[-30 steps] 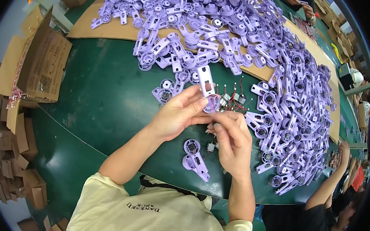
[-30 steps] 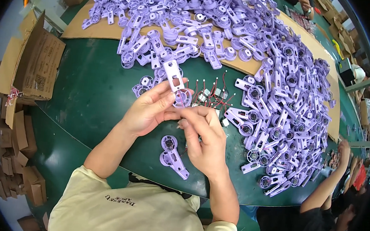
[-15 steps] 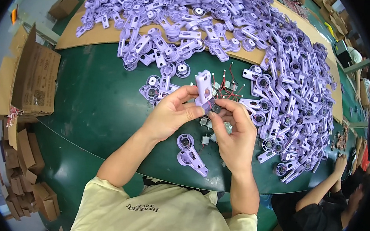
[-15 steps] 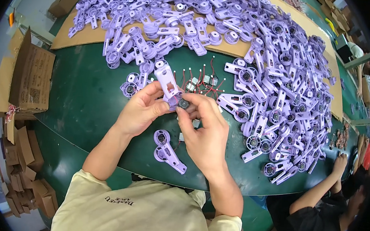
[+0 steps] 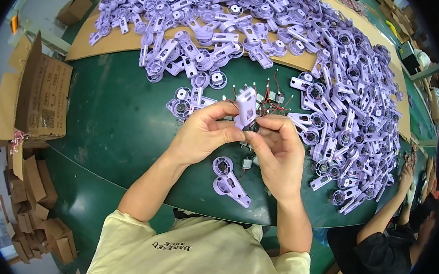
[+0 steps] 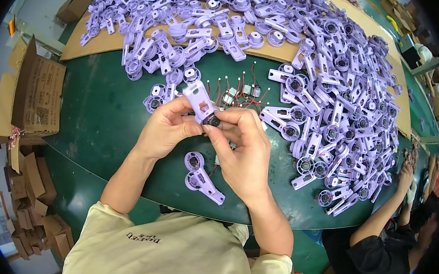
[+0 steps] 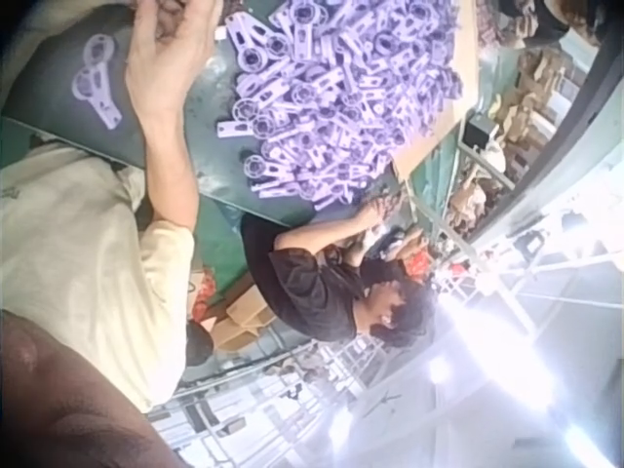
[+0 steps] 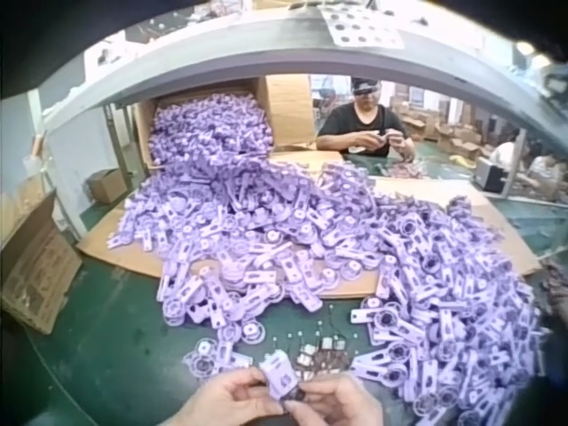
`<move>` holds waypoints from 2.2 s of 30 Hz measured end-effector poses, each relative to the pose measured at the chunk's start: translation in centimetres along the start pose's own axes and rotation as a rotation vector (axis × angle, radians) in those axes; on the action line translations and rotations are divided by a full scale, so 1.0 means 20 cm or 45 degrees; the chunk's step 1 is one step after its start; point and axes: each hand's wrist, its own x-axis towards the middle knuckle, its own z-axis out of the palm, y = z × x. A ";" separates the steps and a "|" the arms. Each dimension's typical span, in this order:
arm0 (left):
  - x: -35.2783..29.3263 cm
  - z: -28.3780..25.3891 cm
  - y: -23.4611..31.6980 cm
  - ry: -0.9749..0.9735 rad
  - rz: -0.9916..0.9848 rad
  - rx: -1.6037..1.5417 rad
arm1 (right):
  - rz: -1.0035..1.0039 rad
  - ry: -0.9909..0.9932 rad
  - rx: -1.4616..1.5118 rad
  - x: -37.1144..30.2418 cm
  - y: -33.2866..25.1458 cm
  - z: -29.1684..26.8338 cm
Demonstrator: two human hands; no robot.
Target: The person assembles electric motors into plastic housings by hand, taking the motors from a cardboard box and inserting them into the housings.
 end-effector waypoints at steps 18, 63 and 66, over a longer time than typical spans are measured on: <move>-0.02 0.02 0.02 -0.030 -0.089 -0.104 | -0.032 -0.098 -0.351 0.00 0.02 -0.02; -0.10 0.05 0.13 -0.213 0.041 1.123 | 0.265 0.273 -0.517 0.09 -0.07 -0.46; -0.15 -0.02 0.19 -0.521 0.174 1.387 | 0.114 0.588 -0.821 0.05 -0.08 -0.71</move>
